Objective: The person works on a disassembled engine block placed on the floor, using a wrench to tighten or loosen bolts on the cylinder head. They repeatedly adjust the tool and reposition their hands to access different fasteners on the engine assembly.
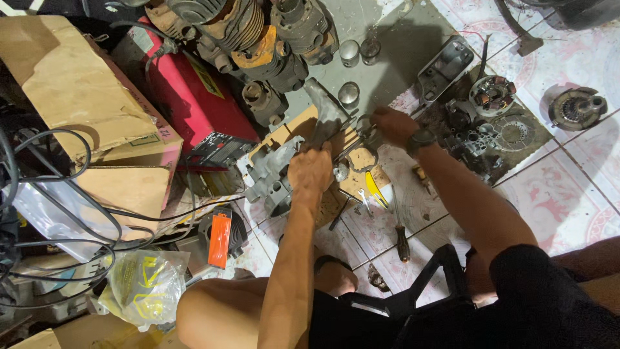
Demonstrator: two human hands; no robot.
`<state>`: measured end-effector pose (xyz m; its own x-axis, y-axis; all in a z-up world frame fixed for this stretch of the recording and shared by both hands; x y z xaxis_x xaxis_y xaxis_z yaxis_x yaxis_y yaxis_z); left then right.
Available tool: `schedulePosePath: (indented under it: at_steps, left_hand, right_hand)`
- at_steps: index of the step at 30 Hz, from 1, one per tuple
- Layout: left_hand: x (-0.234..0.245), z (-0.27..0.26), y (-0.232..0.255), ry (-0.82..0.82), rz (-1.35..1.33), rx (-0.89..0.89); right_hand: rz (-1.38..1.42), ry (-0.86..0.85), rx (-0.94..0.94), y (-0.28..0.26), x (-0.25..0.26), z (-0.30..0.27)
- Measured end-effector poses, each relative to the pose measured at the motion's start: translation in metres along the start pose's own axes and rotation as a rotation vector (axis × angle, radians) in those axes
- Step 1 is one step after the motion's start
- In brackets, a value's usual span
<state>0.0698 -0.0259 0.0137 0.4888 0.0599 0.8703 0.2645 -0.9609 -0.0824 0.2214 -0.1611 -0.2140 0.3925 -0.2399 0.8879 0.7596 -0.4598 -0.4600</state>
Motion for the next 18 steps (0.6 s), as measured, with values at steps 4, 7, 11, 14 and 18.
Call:
schedulePosePath:
  at_steps: [4,7,11,14,18]
  left_hand:
    - [-0.020,0.012,-0.002,0.023,0.015,-0.010]
    - [-0.014,0.007,-0.001,0.021,0.017,-0.013]
    - [-0.015,0.008,-0.001,0.030,-0.007,-0.004]
    - [-0.021,0.012,-0.002,0.035,-0.003,-0.008]
    - [-0.029,0.015,-0.005,0.066,0.002,-0.016]
  right_hand:
    - [-0.113,0.026,0.080,0.006,-0.001,0.017]
    - [-0.289,0.124,0.216,-0.004,0.012,0.022]
    - [-0.464,0.149,0.325,-0.012,0.021,0.034]
    - [-0.531,0.132,0.377,-0.022,0.032,0.037]
    - [-0.537,0.146,0.431,-0.015,0.031,0.042]
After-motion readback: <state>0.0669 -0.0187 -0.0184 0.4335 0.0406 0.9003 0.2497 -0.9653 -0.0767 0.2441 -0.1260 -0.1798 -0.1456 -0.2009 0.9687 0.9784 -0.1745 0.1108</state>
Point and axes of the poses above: each hand's wrist, its own z-axis towards the middle knuckle, its own x-axis out of the back of the hand, y = z × x, the point moved 2 cm from there along z, towards the middle knuckle, and after that the axes turned 1 degree about z, right-handed, at the moved point
